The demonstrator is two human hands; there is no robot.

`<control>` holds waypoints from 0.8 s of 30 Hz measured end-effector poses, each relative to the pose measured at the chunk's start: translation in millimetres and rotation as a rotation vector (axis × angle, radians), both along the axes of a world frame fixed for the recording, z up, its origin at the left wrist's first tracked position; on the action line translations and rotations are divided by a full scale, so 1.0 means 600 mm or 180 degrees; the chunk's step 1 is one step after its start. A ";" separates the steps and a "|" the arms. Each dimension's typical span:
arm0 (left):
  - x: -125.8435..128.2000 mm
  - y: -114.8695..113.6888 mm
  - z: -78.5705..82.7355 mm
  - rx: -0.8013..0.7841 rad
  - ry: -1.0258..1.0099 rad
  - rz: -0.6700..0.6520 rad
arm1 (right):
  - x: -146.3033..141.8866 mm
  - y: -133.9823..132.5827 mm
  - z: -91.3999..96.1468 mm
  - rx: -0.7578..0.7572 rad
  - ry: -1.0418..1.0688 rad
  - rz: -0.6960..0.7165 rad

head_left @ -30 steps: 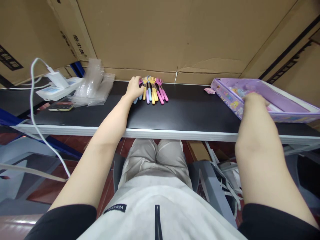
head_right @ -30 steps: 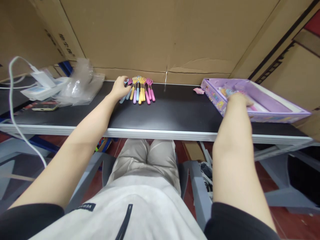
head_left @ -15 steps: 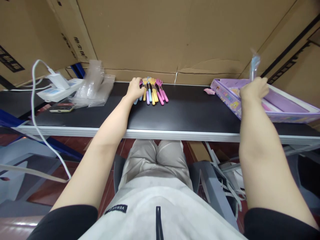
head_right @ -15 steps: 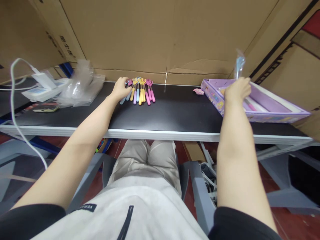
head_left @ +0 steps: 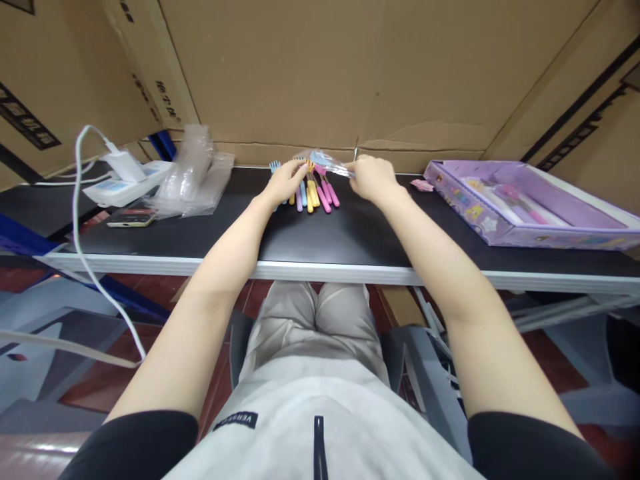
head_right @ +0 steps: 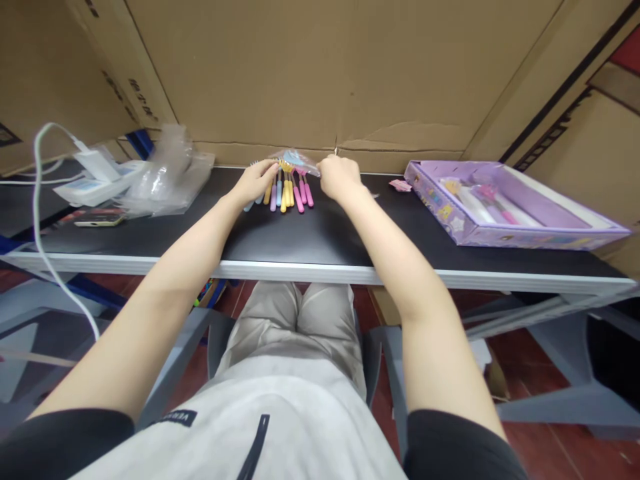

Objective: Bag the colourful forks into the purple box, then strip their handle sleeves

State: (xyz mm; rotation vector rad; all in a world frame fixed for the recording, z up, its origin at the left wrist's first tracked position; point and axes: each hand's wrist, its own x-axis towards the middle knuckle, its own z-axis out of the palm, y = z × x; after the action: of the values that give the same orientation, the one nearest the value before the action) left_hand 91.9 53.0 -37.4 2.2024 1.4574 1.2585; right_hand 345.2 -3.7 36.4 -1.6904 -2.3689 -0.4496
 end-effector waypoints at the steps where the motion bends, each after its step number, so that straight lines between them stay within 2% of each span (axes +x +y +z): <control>1: 0.003 -0.005 0.003 -0.0063 -0.0032 -0.0049 | -0.016 -0.002 -0.005 -0.0077 0.0033 0.0008; 5: 0.022 -0.018 0.012 -0.0385 -0.0306 -0.0147 | -0.048 -0.022 -0.024 -0.0331 0.0155 0.0013; 10: 0.057 -0.055 0.031 -0.0740 -0.0983 -0.0286 | -0.051 -0.040 -0.042 -0.0374 0.0292 0.0089; 14: 0.086 -0.087 0.042 -0.1111 -0.1355 -0.0322 | -0.053 -0.036 -0.058 -0.0313 0.0524 0.0233; 17: 0.099 -0.089 0.041 -0.1294 -0.1712 -0.0271 | -0.053 -0.017 -0.071 -0.0306 0.0791 0.0612; 20: 0.102 -0.080 0.042 -0.1316 -0.2154 -0.0128 | -0.052 0.011 -0.085 -0.0299 0.1330 0.1007; 22: 0.100 -0.075 0.045 -0.1286 -0.2404 -0.0044 | -0.050 0.027 -0.091 -0.0275 0.1936 0.1036; 24: 0.097 -0.071 0.047 -0.1293 -0.2597 -0.0011 | -0.050 0.032 -0.094 -0.0463 0.2672 0.0953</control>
State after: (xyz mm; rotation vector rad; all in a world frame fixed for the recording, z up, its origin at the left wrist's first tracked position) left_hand 150.3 10.1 -9.3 1.2004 1.2046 1.4451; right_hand 315.2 15.6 -19.8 -1.1836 -1.9621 0.4195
